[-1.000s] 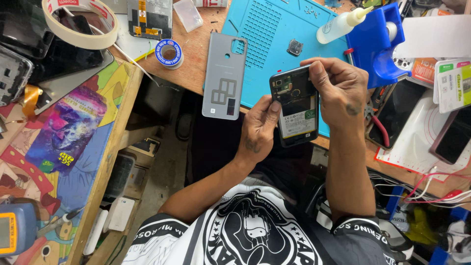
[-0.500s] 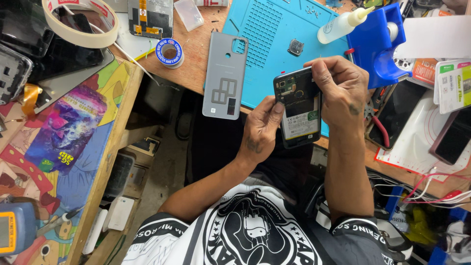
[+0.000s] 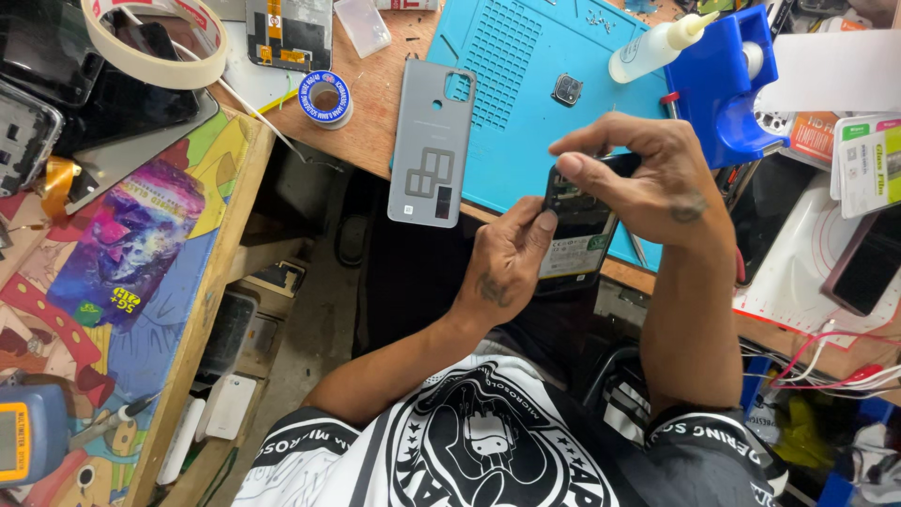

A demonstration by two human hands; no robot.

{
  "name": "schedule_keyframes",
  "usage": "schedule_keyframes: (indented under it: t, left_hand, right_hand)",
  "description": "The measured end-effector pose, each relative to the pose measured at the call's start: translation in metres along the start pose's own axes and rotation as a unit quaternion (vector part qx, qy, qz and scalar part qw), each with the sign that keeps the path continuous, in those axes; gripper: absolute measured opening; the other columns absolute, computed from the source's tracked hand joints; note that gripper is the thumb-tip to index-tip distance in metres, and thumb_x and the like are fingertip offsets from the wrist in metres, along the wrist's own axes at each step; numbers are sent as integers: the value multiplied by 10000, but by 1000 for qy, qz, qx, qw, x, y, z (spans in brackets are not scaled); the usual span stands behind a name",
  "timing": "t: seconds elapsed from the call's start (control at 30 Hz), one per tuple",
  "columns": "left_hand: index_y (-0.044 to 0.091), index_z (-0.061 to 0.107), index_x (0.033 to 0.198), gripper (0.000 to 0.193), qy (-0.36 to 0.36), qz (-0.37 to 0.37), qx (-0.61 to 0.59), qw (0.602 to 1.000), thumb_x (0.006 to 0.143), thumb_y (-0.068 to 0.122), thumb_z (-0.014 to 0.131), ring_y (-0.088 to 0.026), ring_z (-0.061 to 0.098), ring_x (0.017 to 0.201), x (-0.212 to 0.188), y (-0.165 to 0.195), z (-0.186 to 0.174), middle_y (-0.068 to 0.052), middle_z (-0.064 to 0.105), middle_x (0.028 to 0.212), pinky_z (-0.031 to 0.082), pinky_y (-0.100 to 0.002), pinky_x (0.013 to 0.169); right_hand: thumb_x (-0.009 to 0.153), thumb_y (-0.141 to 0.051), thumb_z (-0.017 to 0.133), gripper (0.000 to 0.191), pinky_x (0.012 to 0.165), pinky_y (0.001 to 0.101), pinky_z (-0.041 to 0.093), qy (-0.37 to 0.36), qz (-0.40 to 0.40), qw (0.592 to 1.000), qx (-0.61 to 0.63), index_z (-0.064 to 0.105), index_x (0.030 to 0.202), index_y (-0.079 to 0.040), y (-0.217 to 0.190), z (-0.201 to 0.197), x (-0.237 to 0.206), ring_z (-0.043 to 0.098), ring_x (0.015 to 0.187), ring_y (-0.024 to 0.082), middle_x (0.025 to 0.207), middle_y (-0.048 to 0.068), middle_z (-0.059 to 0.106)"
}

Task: The person disassembles a smartphone, removes the screen and battery, and then reassembles it by placing the battery back and reconnecting the screen. The person uses a prying tool and a screwdriver during the process.

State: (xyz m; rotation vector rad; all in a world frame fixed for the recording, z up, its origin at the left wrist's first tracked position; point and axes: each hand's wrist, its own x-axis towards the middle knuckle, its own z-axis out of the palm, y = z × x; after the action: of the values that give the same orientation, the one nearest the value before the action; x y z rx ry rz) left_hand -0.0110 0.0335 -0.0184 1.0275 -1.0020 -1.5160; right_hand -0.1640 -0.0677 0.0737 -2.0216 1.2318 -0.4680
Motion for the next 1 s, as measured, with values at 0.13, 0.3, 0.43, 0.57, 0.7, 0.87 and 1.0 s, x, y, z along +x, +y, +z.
schedule_keyframes:
  t: [0.13, 0.3, 0.43, 0.57, 0.7, 0.87, 1.0]
  left_hand:
    - [10, 645, 1192, 381, 1, 8, 20, 1000, 1101, 340, 477, -161, 705, 832, -1, 4, -1, -114, 742, 902, 564, -311, 756]
    - [-7, 643, 1188, 390, 1, 2, 11, 1000, 1097, 336, 479, -176, 728, 855, -1, 6, -4, -136, 759, 921, 572, -323, 772]
    - [-11, 641, 1186, 391, -6, 4, 1, 1000, 1098, 333, 479, -164, 714, 854, 0, 6, -6, -130, 751, 910, 564, -316, 769]
    - [-8, 644, 1161, 382, -11, 1, -4, 1000, 1100, 331, 478, -134, 674, 817, 2, 5, -7, -104, 729, 874, 546, -307, 739]
    - [-17, 645, 1125, 376, -11, -11, -1, 1000, 1105, 323, 486, -129, 610, 763, 1, 2, -8, -92, 687, 820, 517, -308, 694]
    - [8, 651, 1139, 361, -19, -10, -11, 1000, 1107, 323, 479, -123, 646, 798, 3, -1, -10, -78, 702, 853, 539, -296, 728]
    - [28, 647, 1201, 360, -31, 49, -64, 996, 1130, 333, 471, -114, 665, 900, 0, 2, -12, -63, 712, 943, 554, -298, 812]
  right_hand:
    - [947, -237, 786, 191, 597, 249, 487, -33, 19, 999, 4, 782, 987, -51, -5, -3, 9, 632, 704, 62, 786, 30, 730]
    - [958, -243, 778, 193, 555, 234, 467, -28, 54, 997, 39, 778, 974, -51, -3, 4, 9, 593, 655, 47, 736, 15, 709]
    - [975, -237, 773, 186, 553, 229, 445, -15, 39, 999, 23, 773, 967, -51, -1, 6, 7, 574, 651, 40, 738, 3, 700]
    - [972, -238, 783, 194, 525, 241, 387, -7, 46, 999, 18, 769, 950, -46, -2, 8, 5, 509, 618, 45, 700, 1, 658]
    - [953, -239, 787, 203, 492, 247, 351, -7, 55, 998, 20, 768, 922, -40, -2, 9, 6, 494, 575, 45, 676, -10, 653]
    - [965, -234, 785, 194, 540, 227, 411, -17, 45, 998, 49, 783, 1002, -44, 2, 9, 6, 553, 642, 45, 733, 5, 682]
    - [1005, -217, 720, 221, 662, 204, 539, 0, 81, 990, 112, 769, 1112, -30, 3, -2, -1, 675, 766, 54, 865, 23, 747]
